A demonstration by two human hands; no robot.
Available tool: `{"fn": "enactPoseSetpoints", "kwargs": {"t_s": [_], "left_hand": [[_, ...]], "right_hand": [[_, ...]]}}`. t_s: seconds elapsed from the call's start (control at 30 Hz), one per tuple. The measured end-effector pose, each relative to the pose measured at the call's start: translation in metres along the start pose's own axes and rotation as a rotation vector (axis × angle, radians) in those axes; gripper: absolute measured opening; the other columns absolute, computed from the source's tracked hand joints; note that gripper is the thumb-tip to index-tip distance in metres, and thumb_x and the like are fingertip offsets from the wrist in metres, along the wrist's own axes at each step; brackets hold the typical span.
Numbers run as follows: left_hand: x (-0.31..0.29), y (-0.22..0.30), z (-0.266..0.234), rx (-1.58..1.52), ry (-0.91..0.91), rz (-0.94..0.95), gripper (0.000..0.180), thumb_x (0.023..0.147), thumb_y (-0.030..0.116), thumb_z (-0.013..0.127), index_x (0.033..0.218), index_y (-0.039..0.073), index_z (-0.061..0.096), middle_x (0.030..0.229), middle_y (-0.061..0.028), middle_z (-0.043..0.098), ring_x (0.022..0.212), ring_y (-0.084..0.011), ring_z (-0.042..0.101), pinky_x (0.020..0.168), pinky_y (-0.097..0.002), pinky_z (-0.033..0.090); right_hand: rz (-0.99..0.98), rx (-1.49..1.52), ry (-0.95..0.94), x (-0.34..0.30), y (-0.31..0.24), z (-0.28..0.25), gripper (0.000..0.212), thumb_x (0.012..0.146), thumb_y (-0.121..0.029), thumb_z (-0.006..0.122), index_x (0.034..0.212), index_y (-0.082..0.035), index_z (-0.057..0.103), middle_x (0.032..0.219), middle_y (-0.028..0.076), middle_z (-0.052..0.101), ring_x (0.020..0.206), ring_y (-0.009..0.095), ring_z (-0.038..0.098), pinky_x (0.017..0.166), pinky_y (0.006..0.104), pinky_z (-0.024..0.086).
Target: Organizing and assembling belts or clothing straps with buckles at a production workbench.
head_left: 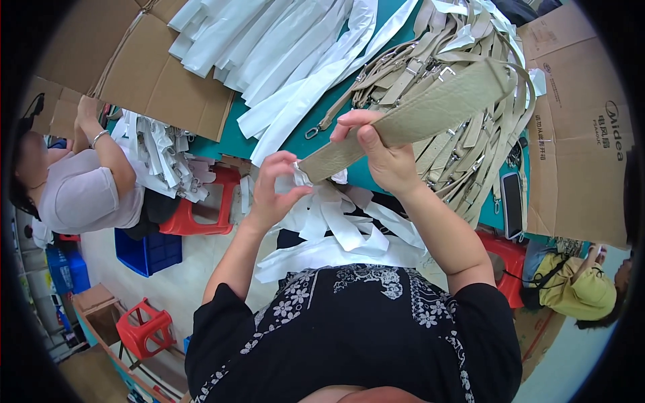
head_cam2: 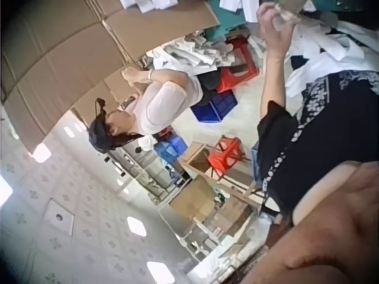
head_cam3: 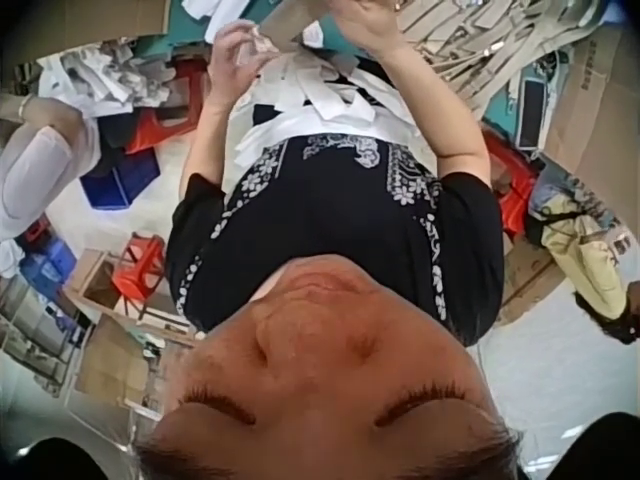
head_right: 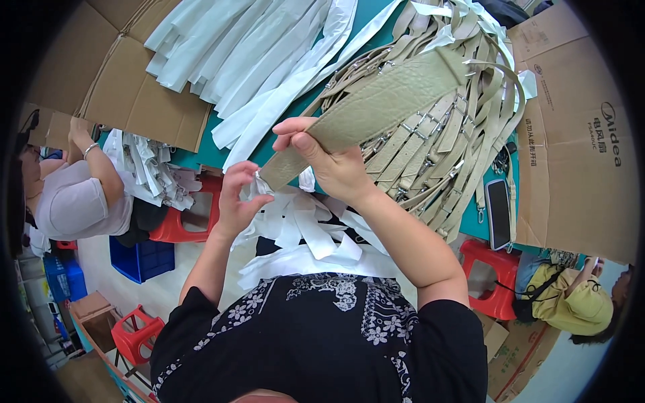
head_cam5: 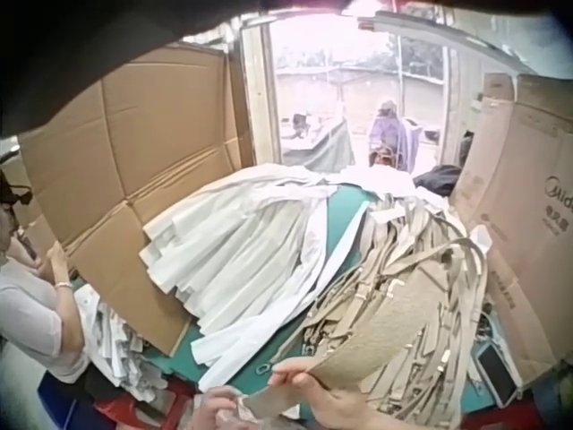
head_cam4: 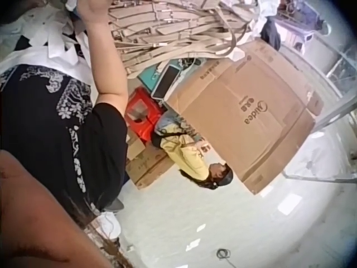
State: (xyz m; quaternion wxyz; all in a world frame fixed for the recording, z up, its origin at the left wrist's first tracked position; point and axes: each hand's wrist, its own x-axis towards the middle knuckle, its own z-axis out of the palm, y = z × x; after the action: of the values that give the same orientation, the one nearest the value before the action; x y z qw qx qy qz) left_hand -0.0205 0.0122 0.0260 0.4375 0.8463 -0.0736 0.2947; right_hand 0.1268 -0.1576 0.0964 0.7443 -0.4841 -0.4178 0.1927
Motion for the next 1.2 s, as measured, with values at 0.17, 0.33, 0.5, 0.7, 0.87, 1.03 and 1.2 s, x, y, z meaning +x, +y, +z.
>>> {"fn": "enactPoseSetpoints", "kwargs": {"t_s": [0.17, 0.33, 0.5, 0.7, 0.87, 1.03, 1.2], "left_hand": [[0.008, 0.017, -0.021, 0.361, -0.214, 0.164, 0.032, 0.066, -0.005, 0.065, 0.096, 0.005, 0.06, 0.11, -0.0151, 0.056, 0.097, -0.0273, 0.059, 0.075, -0.0334, 0.049], [0.023, 0.022, -0.03, 0.464, -0.296, 0.158, 0.026, 0.061, 0.0, 0.067, 0.085, 0.008, 0.062, 0.104, -0.0117, 0.055, 0.087, -0.0273, 0.06, 0.066, -0.0338, 0.05], [0.039, 0.05, -0.018, 0.461, -0.16, 0.085, 0.017, 0.065, 0.0, 0.067, 0.079, 0.008, 0.062, 0.088, -0.0078, 0.047, 0.074, -0.024, 0.055, 0.057, -0.0315, 0.046], [0.018, 0.023, -0.031, 0.251, 0.076, -0.253, 0.009, 0.08, -0.002, 0.061, 0.084, 0.003, 0.056, 0.081, -0.0033, 0.05, 0.067, -0.0122, 0.05, 0.057, -0.024, 0.041], [-0.012, 0.036, -0.006, 0.055, -0.003, -0.837, 0.025, 0.089, 0.021, 0.059, 0.072, 0.002, 0.055, 0.058, 0.0035, 0.051, 0.053, -0.0038, 0.045, 0.049, -0.0204, 0.036], [-0.027, 0.038, 0.027, 0.096, 0.024, -0.871, 0.02, 0.088, 0.017, 0.057, 0.076, 0.001, 0.057, 0.056, 0.0007, 0.051, 0.053, -0.0042, 0.046, 0.049, -0.0218, 0.037], [-0.047, 0.036, 0.03, 0.116, 0.033, -0.781, 0.012, 0.086, 0.009, 0.055, 0.078, 0.001, 0.058, 0.061, -0.0002, 0.053, 0.056, -0.003, 0.046, 0.05, -0.0209, 0.037]], "right_hand": [[0.072, -0.03, 0.054, 0.004, -0.001, 0.002, 0.033, 0.094, -0.031, 0.047, 0.108, -0.003, 0.057, 0.087, 0.007, 0.061, 0.085, 0.015, 0.057, 0.079, 0.0298, 0.045], [0.085, -0.1, 0.064, 0.008, -0.002, 0.012, 0.03, 0.096, -0.028, 0.045, 0.107, -0.002, 0.057, 0.086, 0.006, 0.061, 0.084, 0.012, 0.057, 0.077, 0.0268, 0.045], [0.098, -0.077, 0.235, 0.004, 0.007, 0.04, 0.026, 0.095, -0.023, 0.047, 0.105, -0.002, 0.058, 0.087, 0.005, 0.061, 0.082, 0.011, 0.058, 0.071, 0.0246, 0.046], [0.17, -0.082, 0.125, -0.006, 0.021, 0.036, 0.025, 0.094, -0.022, 0.049, 0.105, -0.003, 0.059, 0.085, 0.005, 0.063, 0.082, 0.012, 0.059, 0.074, 0.0268, 0.046], [0.103, -0.168, 0.11, -0.015, 0.013, 0.033, 0.026, 0.096, -0.022, 0.045, 0.109, -0.003, 0.057, 0.091, 0.007, 0.062, 0.086, 0.014, 0.058, 0.077, 0.0279, 0.046], [0.058, -0.189, 0.184, -0.059, 0.027, 0.046, 0.028, 0.096, -0.023, 0.043, 0.111, -0.001, 0.053, 0.092, 0.009, 0.06, 0.088, 0.016, 0.057, 0.08, 0.0296, 0.045], [-0.014, -0.356, -0.173, -0.097, 0.02, 0.035, 0.02, 0.084, -0.017, 0.061, 0.101, -0.006, 0.063, 0.107, 0.01, 0.058, 0.09, 0.023, 0.06, 0.08, 0.0311, 0.048]]}}
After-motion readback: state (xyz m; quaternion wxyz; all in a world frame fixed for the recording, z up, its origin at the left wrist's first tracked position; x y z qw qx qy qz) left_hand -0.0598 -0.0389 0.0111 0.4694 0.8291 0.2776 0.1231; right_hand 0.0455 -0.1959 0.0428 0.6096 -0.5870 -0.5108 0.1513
